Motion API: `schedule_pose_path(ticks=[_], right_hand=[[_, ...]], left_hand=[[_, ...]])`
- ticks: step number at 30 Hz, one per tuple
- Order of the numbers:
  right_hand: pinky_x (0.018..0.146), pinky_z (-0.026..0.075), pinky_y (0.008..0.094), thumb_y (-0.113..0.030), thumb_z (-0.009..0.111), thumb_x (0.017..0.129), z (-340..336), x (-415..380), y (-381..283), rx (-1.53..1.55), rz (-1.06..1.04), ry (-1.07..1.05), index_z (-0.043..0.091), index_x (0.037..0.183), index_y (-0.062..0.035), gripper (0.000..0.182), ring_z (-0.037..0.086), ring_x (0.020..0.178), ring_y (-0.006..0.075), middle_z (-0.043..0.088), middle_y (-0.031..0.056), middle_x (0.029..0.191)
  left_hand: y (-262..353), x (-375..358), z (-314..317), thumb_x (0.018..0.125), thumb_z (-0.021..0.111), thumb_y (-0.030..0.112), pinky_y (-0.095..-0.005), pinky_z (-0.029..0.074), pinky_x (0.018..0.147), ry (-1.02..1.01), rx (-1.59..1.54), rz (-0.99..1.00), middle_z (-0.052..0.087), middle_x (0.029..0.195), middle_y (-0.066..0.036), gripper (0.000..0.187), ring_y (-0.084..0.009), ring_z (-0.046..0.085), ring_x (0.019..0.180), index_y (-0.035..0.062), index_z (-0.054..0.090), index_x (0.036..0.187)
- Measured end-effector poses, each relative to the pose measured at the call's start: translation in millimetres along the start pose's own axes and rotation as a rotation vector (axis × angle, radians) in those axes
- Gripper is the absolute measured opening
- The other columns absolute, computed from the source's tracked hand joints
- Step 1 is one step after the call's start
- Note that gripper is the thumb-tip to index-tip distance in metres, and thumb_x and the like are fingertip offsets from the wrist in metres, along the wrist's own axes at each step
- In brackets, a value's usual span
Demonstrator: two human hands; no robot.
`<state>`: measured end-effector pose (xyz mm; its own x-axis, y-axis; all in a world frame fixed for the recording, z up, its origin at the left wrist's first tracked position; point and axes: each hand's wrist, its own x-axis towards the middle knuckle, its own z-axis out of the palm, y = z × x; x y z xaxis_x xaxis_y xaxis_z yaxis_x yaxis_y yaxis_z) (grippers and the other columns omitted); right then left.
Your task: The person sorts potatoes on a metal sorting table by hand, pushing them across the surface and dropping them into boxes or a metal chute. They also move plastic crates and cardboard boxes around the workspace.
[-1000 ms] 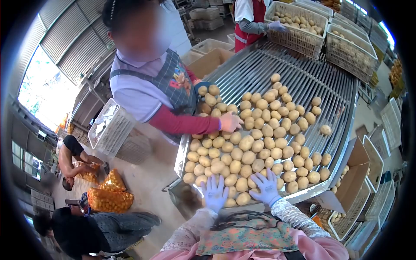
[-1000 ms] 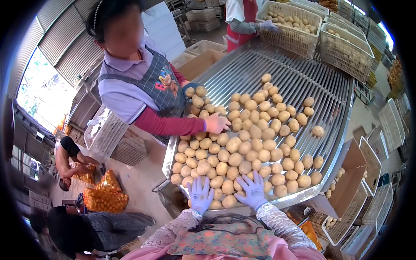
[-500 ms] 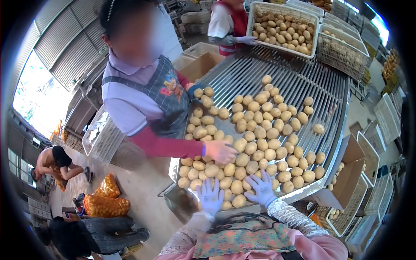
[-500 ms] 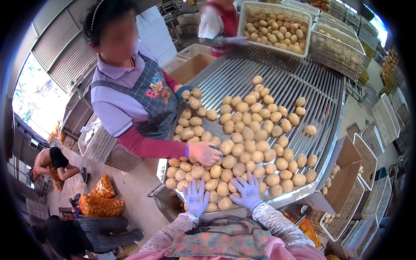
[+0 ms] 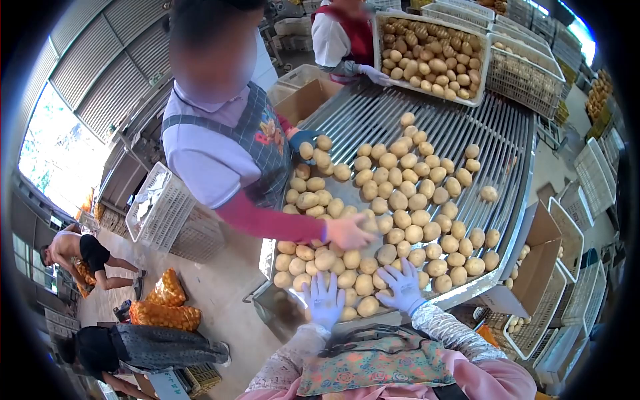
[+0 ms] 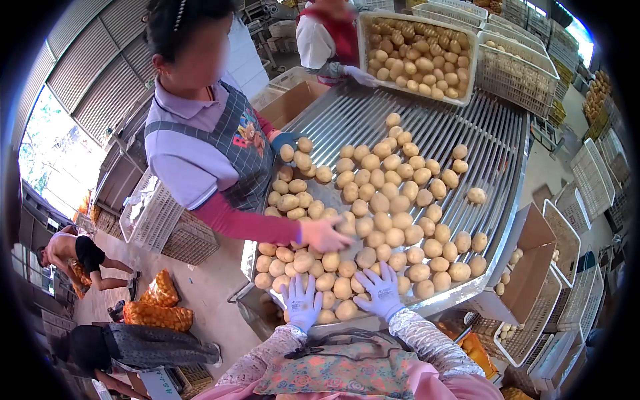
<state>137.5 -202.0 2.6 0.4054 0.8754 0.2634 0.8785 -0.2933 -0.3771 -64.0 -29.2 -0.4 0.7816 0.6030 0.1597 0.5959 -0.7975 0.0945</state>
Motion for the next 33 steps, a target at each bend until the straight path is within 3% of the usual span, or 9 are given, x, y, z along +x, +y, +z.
schedule_pose_path(ticks=[33], right_hand=[[0.113,0.029,0.0610,-0.055,0.075,0.073,0.5,0.1,-0.1,-0.037,-0.015,0.017,0.061,0.138,-0.0274,0.072,0.039,0.137,0.0462,0.059,0.0044,0.135]], left_hand=[[-0.2,-0.4,1.4,0.095,0.055,0.044,-0.0673,0.019,0.117,0.046,-0.015,0.004,0.048,0.148,-0.025,0.058,-0.0404,0.047,0.136,0.0142,0.055,0.145]])
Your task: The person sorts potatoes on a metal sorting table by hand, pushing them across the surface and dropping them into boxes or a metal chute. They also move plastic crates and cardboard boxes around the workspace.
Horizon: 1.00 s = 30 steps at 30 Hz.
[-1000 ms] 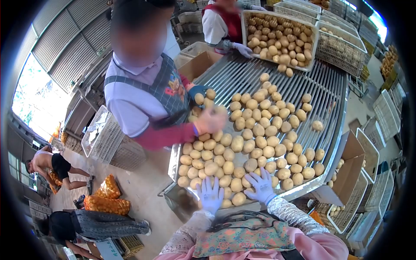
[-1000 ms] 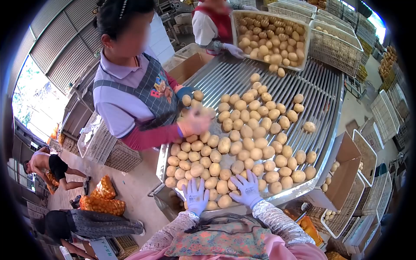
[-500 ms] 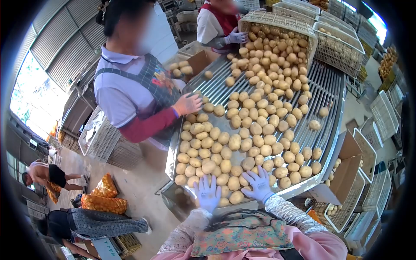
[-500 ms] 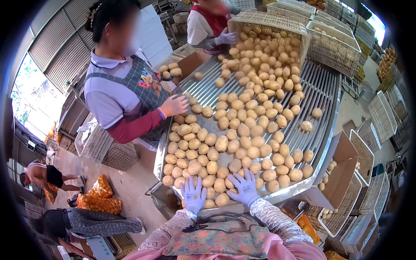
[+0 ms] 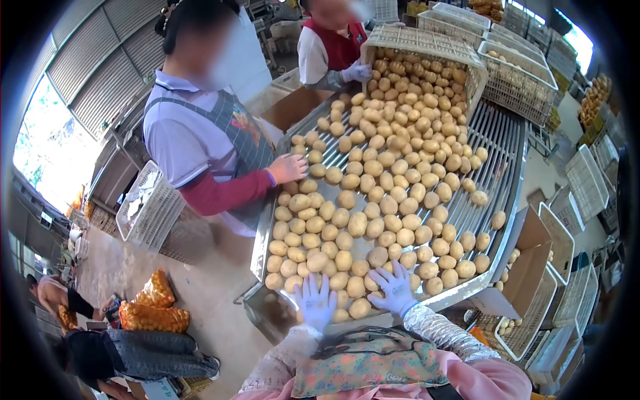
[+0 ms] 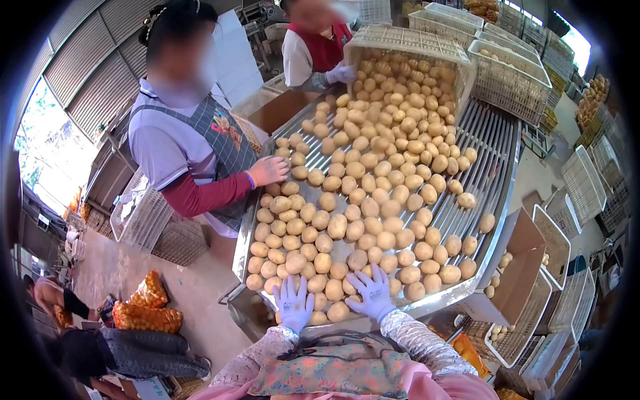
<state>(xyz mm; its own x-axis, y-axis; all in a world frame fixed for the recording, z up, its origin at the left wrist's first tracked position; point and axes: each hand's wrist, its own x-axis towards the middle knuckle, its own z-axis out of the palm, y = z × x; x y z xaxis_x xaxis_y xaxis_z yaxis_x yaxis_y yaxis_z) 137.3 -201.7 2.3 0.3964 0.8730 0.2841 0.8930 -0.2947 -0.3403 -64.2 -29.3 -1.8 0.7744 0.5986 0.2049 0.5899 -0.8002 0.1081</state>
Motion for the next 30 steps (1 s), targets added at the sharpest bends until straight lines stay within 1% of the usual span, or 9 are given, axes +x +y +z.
schedule_pose_path(ticks=[3,7,11,13,17,20,23,25,30], right_hand=[[0.113,0.030,0.0628,-0.055,0.075,0.075,0,0,0,0.037,0.004,-0.006,0.061,0.138,-0.0264,0.071,0.038,0.138,0.0486,0.060,0.0046,0.135],[0.112,0.030,0.0605,-0.055,0.076,0.073,-1,0,0,0.003,-0.009,0.019,0.061,0.137,-0.0263,0.072,0.040,0.136,0.0464,0.060,0.0045,0.133],[0.113,0.029,0.0602,-0.055,0.075,0.074,-2,1,0,0.016,-0.003,0.009,0.061,0.138,-0.0256,0.072,0.040,0.136,0.0462,0.060,0.0043,0.133],[0.113,0.030,0.0599,-0.056,0.074,0.075,-4,1,0,0.007,0.000,-0.016,0.061,0.138,-0.0253,0.072,0.041,0.135,0.0457,0.061,0.0042,0.134],[0.113,0.029,0.0595,-0.056,0.074,0.075,-4,3,-2,-0.007,-0.002,-0.008,0.061,0.138,-0.0250,0.072,0.042,0.135,0.0452,0.061,0.0042,0.134],[0.114,0.029,0.0593,-0.056,0.074,0.075,-6,2,-2,-0.004,0.009,-0.014,0.061,0.138,-0.0252,0.071,0.042,0.135,0.0450,0.062,0.0041,0.134],[0.114,0.028,0.0591,-0.056,0.074,0.075,-5,2,-2,-0.004,0.013,-0.011,0.061,0.138,-0.0253,0.071,0.041,0.136,0.0451,0.062,0.0041,0.134],[0.115,0.028,0.0594,-0.057,0.073,0.076,-5,2,-2,0.009,0.018,-0.027,0.061,0.139,-0.0254,0.071,0.041,0.136,0.0452,0.061,0.0045,0.136],[0.115,0.027,0.0604,-0.058,0.072,0.078,3,-1,0,0.016,0.025,-0.032,0.059,0.140,-0.0256,0.072,0.040,0.137,0.0461,0.060,0.0055,0.139]], left_hand=[[1,0,0,0.095,0.056,0.044,-0.0674,0.019,0.117,0.019,-0.019,0.000,0.048,0.148,-0.026,0.058,-0.0407,0.047,0.136,0.0139,0.054,0.145],[-1,-2,3,0.095,0.056,0.044,-0.0680,0.014,0.118,-0.035,-0.077,-0.020,0.040,0.153,-0.026,0.059,-0.0426,0.039,0.141,0.0147,0.053,0.147],[-3,-1,4,0.095,0.056,0.044,-0.0672,0.015,0.118,-0.032,-0.082,-0.018,0.040,0.153,-0.026,0.059,-0.0430,0.039,0.141,0.0142,0.053,0.146],[-1,0,1,0.096,0.055,0.045,-0.0661,0.022,0.116,0.022,-0.004,0.015,0.052,0.144,-0.025,0.057,-0.0408,0.048,0.134,0.0140,0.056,0.144],[1,2,-1,0.096,0.056,0.044,-0.0655,0.023,0.116,0.022,-0.005,0.009,0.052,0.144,-0.024,0.056,-0.0404,0.049,0.133,0.0145,0.056,0.144],[0,-1,4,0.095,0.056,0.042,-0.0651,0.017,0.118,-0.040,-0.062,-0.011,0.040,0.154,-0.025,0.058,-0.0426,0.042,0.139,0.0136,0.053,0.146],[2,0,-1,0.095,0.056,0.041,-0.0642,0.019,0.118,-0.025,-0.126,-0.019,0.042,0.152,-0.025,0.058,-0.0425,0.042,0.138,0.0137,0.053,0.146],[4,1,-8,0.095,0.056,0.042,-0.0614,0.026,0.116,0.046,-0.014,0.019,0.053,0.143,-0.024,0.055,-0.0383,0.051,0.131,0.0120,0.057,0.142],[1,0,-9,0.095,0.056,0.041,-0.0614,0.024,0.117,-0.005,-0.021,0.021,0.052,0.144,-0.025,0.056,-0.0383,0.049,0.134,0.0121,0.057,0.142]])
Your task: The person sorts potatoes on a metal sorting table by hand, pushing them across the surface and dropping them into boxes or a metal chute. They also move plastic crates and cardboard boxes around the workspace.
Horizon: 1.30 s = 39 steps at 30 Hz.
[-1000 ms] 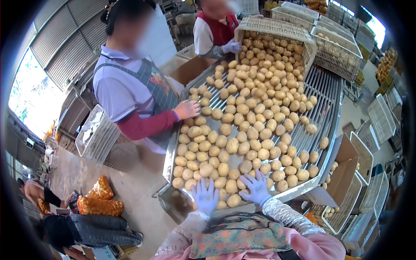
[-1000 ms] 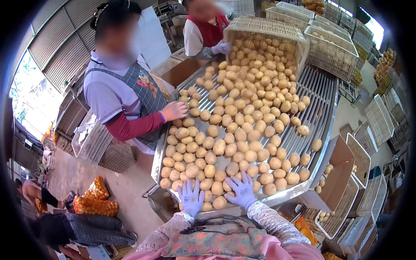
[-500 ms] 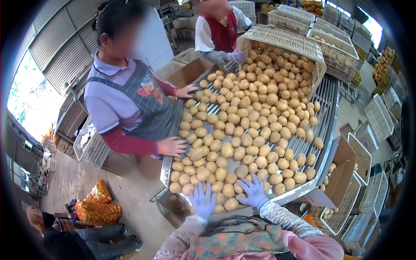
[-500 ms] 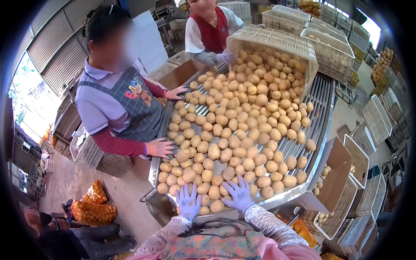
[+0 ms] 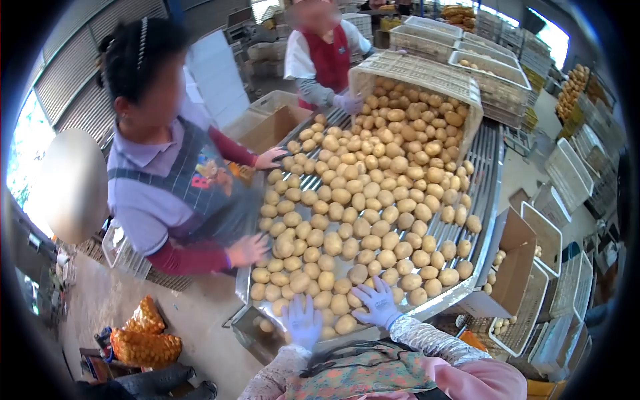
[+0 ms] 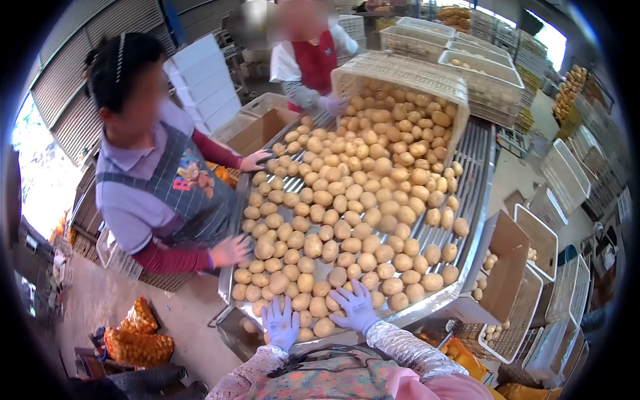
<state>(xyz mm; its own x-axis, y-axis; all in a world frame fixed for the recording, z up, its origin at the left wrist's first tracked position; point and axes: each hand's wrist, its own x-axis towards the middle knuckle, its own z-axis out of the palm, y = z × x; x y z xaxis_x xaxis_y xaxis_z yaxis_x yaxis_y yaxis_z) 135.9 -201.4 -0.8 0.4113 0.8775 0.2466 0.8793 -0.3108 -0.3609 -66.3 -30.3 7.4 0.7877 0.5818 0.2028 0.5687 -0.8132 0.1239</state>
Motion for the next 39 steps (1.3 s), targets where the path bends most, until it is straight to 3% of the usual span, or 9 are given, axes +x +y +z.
schedule_pose_path(ticks=[6,8,10,11,15,19,22,24,39], right_hand=[[0.108,0.043,0.0499,-0.038,0.066,0.090,-24,-5,24,0.063,-0.197,0.087,0.059,0.140,-0.0175,0.055,0.055,0.127,0.0385,0.061,0.0116,0.137],[0.092,0.053,0.0355,-0.027,0.066,0.093,-91,8,58,0.221,0.316,-0.122,0.064,0.126,-0.0114,0.037,0.064,0.112,0.0270,0.065,0.0102,0.121],[0.078,0.055,0.0354,-0.015,0.060,0.098,-146,-5,172,0.217,0.378,0.256,0.061,0.122,-0.0078,0.025,0.065,0.096,0.0217,0.065,0.0069,0.107],[0.064,0.054,0.0323,-0.010,0.059,0.098,-186,10,217,0.997,0.744,0.637,0.055,0.130,-0.0085,0.033,0.065,0.081,0.0190,0.065,0.0082,0.094],[0.062,0.055,0.0407,-0.029,0.067,0.087,-297,-13,374,0.194,1.199,0.393,0.018,0.163,-0.0093,0.093,0.066,0.071,0.0257,0.067,0.0150,0.087],[0.078,0.056,0.0452,-0.033,0.063,0.087,-193,-6,465,-0.130,0.839,0.134,0.062,0.131,-0.0031,0.053,0.069,0.088,0.0377,0.069,0.0191,0.090],[0.088,0.052,0.0500,-0.035,0.065,0.089,-120,-8,277,0.162,0.447,0.041,0.071,0.101,-0.0107,0.028,0.063,0.104,0.0346,0.066,0.0143,0.107],[0.101,0.047,0.0485,-0.037,0.070,0.081,-147,2,117,-0.045,0.255,-0.060,0.068,0.125,-0.0183,0.048,0.061,0.112,0.0365,0.066,0.0139,0.117],[0.115,0.028,0.0612,-0.050,0.069,0.082,-43,-24,23,-0.048,-0.031,-0.038,0.057,0.143,-0.0235,0.067,0.043,0.137,0.0443,0.049,0.0178,0.147]], left_hand=[[0,2,6,0.097,0.053,0.039,-0.0616,0.022,0.119,-0.036,0.004,0.087,0.049,0.146,-0.029,0.057,-0.0439,0.043,0.139,0.0092,0.053,0.145],[-2,3,-1,0.097,0.052,0.037,-0.0630,0.022,0.118,-0.086,-0.058,0.005,0.047,0.146,-0.031,0.057,-0.0464,0.042,0.138,0.0066,0.052,0.146],[-1,2,-4,0.097,0.052,0.036,-0.0630,0.022,0.118,-0.107,-0.065,0.005,0.044,0.148,-0.030,0.058,-0.0456,0.042,0.138,0.0059,0.050,0.146],[0,4,-7,0.097,0.052,0.035,-0.0630,0.022,0.118,-0.108,-0.080,-0.005,0.041,0.151,-0.030,0.059,-0.0448,0.041,0.138,0.0053,0.049,0.147],[1,3,-2,0.098,0.053,0.034,-0.0638,0.023,0.118,-0.055,-0.125,0.030,0.047,0.145,-0.030,0.055,-0.0456,0.042,0.138,0.0041,0.052,0.144],[-9,2,8,0.098,0.053,0.035,-0.0637,0.023,0.117,-0.111,-0.055,-0.007,0.048,0.145,-0.029,0.055,-0.0442,0.042,0.139,0.0056,0.051,0.144],[0,1,-2,0.095,0.056,0.037,-0.0625,0.024,0.117,-0.057,-0.020,0.028,0.049,0.145,-0.029,0.058,-0.0440,0.043,0.137,0.0076,0.051,0.145],[1,2,-6,0.096,0.056,0.037,-0.0622,0.023,0.117,-0.087,-0.057,-0.015,0.046,0.147,-0.029,0.058,-0.0440,0.042,0.137,0.0071,0.051,0.145],[-3,1,3,0.092,0.061,0.041,-0.0627,0.030,0.112,0.025,-0.015,0.019,0.054,0.139,-0.028,0.055,-0.0421,0.052,0.127,0.0102,0.060,0.138]])
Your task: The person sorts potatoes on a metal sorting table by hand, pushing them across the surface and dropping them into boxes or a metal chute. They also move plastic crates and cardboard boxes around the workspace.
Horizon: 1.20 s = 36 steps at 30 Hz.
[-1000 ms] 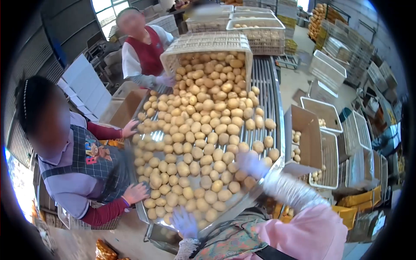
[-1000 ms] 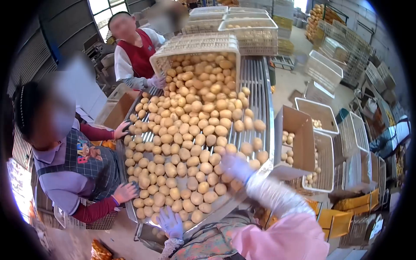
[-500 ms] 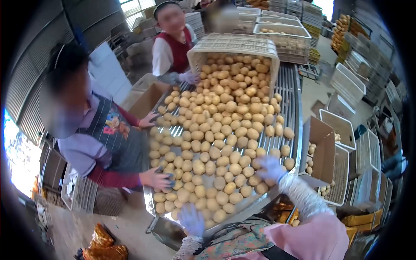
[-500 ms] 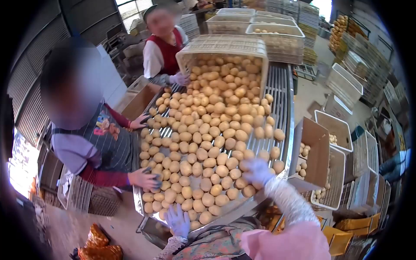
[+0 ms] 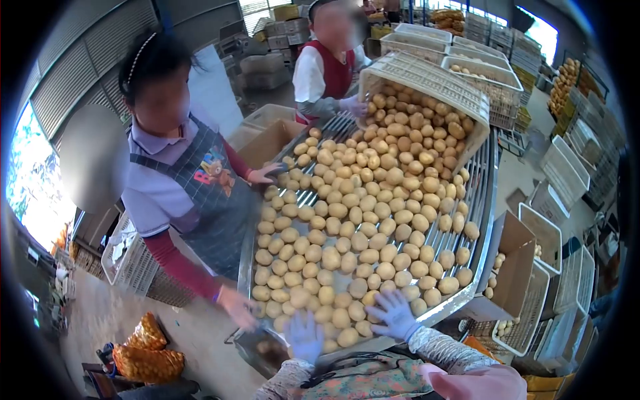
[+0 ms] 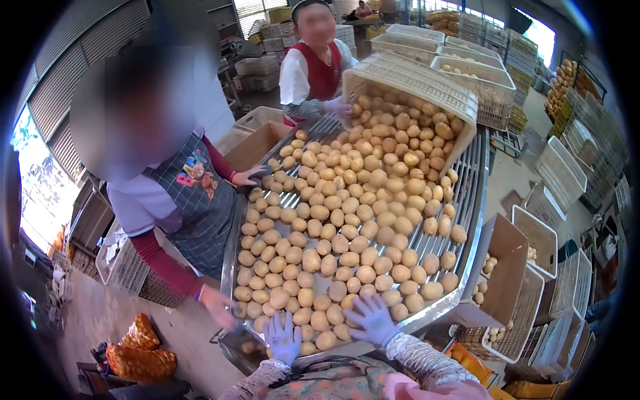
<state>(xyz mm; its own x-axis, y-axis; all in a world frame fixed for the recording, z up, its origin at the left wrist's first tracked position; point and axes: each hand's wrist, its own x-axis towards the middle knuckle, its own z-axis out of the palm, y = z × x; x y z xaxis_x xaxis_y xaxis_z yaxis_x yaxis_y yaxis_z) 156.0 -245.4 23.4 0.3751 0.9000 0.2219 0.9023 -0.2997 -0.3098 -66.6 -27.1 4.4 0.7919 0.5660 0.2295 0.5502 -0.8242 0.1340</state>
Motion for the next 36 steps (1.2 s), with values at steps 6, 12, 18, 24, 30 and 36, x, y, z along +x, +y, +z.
schedule_pose_path(ticks=[6,12,18,24,30,36], right_hand=[[0.117,0.027,0.0603,-0.044,0.066,0.084,12,9,-17,0.004,-0.089,-0.039,0.055,0.145,-0.0235,0.065,0.044,0.137,0.0436,0.049,0.0143,0.149],[0.118,0.027,0.0580,-0.047,0.065,0.086,15,9,-31,0.073,-0.170,-0.040,0.057,0.143,-0.0307,0.060,0.041,0.142,0.0406,0.045,0.0151,0.154],[0.118,0.026,0.0569,-0.064,0.063,0.085,20,19,-37,-0.009,-0.148,-0.211,0.058,0.141,-0.0405,0.061,0.037,0.146,0.0377,0.040,0.0152,0.159],[0.117,0.026,0.0577,-0.069,0.067,0.078,16,31,-19,-0.032,-0.206,-0.283,0.057,0.141,-0.0445,0.068,0.037,0.145,0.0384,0.039,0.0133,0.159],[0.114,0.023,0.0653,-0.063,0.066,0.081,4,26,-39,-0.069,-0.267,-0.138,0.060,0.137,-0.0395,0.060,0.040,0.140,0.0388,0.050,0.0091,0.149],[0.113,0.017,0.0725,-0.054,0.056,0.095,62,18,-73,-0.061,-0.404,-0.285,0.059,0.139,-0.0396,0.046,0.038,0.144,0.0356,0.049,-0.0010,0.151]], left_hand=[[2,1,0,0.092,0.059,0.041,-0.0627,0.031,0.110,0.022,-0.019,0.014,0.053,0.140,-0.027,0.056,-0.0416,0.053,0.126,0.0104,0.058,0.140],[2,1,-2,0.094,0.057,0.042,-0.0627,0.030,0.111,0.007,-0.021,0.014,0.051,0.143,-0.026,0.057,-0.0411,0.051,0.128,0.0105,0.056,0.142],[2,-1,1,0.095,0.057,0.042,-0.0637,0.028,0.114,0.025,-0.004,0.026,0.051,0.144,-0.026,0.059,-0.0410,0.051,0.129,0.0095,0.053,0.145],[-13,-7,-10,0.094,0.059,0.044,-0.0652,0.027,0.113,-0.037,-0.011,0.111,0.049,0.147,-0.022,0.061,-0.0439,0.047,0.132,0.0117,0.053,0.145],[-58,-40,-40,0.085,0.067,0.055,-0.0666,0.030,0.110,-0.077,-0.005,0.096,0.048,0.149,-0.017,0.072,-0.0515,0.041,0.134,0.0146,0.056,0.143],[-79,-43,-45,0.086,0.067,0.051,-0.0674,0.030,0.110,-0.103,-0.062,0.110,0.046,0.149,-0.023,0.067,-0.0530,0.040,0.133,0.0135,0.057,0.141]])
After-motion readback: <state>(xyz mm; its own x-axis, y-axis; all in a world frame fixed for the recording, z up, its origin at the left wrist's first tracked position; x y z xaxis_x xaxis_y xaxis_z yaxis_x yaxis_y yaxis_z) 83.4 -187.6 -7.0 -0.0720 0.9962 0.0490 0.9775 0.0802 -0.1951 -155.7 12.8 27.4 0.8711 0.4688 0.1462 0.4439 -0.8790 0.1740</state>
